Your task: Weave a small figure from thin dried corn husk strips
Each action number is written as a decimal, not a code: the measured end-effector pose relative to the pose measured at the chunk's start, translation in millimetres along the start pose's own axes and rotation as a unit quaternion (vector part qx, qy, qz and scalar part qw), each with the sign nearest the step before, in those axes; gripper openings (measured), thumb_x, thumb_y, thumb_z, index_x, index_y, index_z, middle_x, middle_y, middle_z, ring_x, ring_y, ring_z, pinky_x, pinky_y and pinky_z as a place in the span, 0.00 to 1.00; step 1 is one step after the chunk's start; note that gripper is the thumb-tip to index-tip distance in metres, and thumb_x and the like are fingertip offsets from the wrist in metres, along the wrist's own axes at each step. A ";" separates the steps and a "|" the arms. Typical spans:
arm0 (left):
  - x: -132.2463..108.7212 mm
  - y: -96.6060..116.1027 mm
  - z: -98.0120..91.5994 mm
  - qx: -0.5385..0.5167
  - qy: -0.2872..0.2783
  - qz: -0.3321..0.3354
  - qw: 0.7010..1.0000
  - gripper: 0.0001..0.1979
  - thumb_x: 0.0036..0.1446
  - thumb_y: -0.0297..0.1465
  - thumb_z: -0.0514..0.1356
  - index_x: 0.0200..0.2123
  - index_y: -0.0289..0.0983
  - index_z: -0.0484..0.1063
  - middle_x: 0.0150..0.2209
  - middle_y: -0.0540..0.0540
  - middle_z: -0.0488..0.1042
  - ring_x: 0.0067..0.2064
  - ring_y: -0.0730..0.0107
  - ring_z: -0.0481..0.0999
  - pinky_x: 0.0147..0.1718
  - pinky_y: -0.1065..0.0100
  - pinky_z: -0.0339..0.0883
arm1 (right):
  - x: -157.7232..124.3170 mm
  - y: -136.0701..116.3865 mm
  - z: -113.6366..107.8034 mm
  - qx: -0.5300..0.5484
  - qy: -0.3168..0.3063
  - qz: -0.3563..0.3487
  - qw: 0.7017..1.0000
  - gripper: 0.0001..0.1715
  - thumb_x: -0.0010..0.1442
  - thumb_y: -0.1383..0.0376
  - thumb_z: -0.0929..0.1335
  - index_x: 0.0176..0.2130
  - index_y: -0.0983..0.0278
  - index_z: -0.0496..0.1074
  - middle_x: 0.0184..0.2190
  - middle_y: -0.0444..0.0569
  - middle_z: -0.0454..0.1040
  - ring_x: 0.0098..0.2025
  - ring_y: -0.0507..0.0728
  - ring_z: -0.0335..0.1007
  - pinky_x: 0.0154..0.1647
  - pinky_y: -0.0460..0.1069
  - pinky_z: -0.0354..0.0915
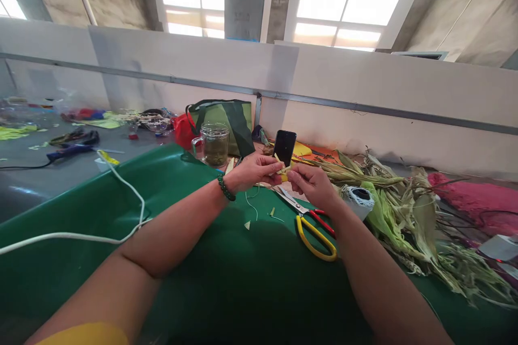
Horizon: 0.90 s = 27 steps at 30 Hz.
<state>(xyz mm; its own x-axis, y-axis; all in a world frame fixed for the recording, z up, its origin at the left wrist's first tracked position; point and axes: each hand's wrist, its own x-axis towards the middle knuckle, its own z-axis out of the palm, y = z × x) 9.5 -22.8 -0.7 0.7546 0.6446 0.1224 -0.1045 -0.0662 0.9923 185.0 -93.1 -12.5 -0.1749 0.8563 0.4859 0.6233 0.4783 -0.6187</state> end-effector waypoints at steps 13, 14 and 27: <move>0.1 2.1 -6.0 0.053 -0.015 0.048 0.997 0.21 0.41 0.43 0.70 0.29 0.30 0.73 0.23 0.49 0.72 0.26 0.78 0.70 0.27 0.74 0.65 | 0.9 11.7 -6.6 -0.020 -0.034 -0.022 0.999 0.20 0.63 0.54 0.61 0.24 0.62 0.63 0.19 0.42 0.65 0.21 0.50 0.59 0.24 0.46 0.56; 0.5 1.5 -5.8 0.059 -0.017 0.042 0.997 0.22 0.41 0.43 0.70 0.29 0.30 0.73 0.23 0.49 0.73 0.26 0.78 0.71 0.27 0.74 0.65 | 1.4 12.7 -6.2 -0.023 -0.032 -0.019 0.999 0.19 0.63 0.54 0.61 0.26 0.62 0.65 0.21 0.43 0.67 0.23 0.51 0.61 0.26 0.46 0.57; -0.9 0.0 2.0 0.080 -0.039 0.002 0.996 0.17 0.41 0.39 0.71 0.28 0.30 0.76 0.24 0.47 0.74 0.28 0.76 0.72 0.29 0.73 0.65 | 2.4 10.9 -3.7 -0.077 0.060 -0.062 0.993 0.14 0.61 0.58 0.60 0.26 0.60 0.61 0.21 0.44 0.65 0.24 0.53 0.58 0.28 0.48 0.55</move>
<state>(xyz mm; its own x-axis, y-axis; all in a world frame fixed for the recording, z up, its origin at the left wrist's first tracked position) 10.2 -24.9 -0.7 0.8036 0.5827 0.1212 -0.0084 -0.1925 0.9813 194.2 -86.6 -15.8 -0.1704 0.7589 0.6285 0.7130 0.5352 -0.4529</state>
